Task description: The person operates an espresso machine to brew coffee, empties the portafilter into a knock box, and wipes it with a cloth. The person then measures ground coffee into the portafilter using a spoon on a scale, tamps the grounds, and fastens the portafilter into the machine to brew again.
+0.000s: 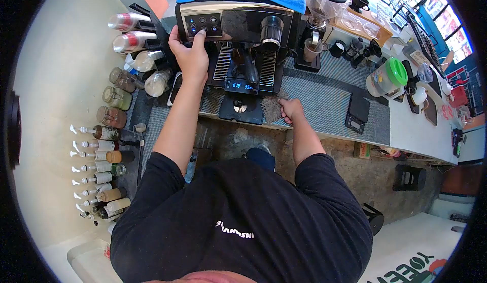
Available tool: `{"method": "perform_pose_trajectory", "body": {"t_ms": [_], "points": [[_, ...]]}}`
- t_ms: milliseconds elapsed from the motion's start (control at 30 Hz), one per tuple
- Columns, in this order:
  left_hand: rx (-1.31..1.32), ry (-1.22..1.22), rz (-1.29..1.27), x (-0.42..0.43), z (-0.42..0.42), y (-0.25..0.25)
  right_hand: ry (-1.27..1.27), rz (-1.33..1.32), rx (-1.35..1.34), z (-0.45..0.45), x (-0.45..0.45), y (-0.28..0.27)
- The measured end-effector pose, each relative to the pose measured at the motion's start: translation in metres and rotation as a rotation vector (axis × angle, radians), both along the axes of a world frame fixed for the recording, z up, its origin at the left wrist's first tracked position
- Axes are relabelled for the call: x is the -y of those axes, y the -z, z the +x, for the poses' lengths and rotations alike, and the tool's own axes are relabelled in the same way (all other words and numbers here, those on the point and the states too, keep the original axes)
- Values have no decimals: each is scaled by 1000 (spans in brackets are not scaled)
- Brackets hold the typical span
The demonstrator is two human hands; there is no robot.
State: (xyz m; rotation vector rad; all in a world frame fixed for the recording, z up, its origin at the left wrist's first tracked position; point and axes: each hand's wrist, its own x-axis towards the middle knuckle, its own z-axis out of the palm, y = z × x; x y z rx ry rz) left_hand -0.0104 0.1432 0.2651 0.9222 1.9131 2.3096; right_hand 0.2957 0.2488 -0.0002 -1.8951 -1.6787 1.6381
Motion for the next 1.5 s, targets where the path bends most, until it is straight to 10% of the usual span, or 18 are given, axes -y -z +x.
{"method": "perform_pose_trajectory", "body": {"t_ms": [1033, 1133, 1233, 1500], "points": [[29, 48, 33, -2, -3, 4, 7, 40, 25, 0, 10, -14], [69, 81, 60, -3, -3, 4, -42, 257, 80, -1, 29, -8], [0, -1, -27, -1, -3, 4, -203, 1067, 297, -8, 62, 22], [5, 15, -8, 1, 1, 2, -624, 1170, 219, -22, 104, 14]]}}
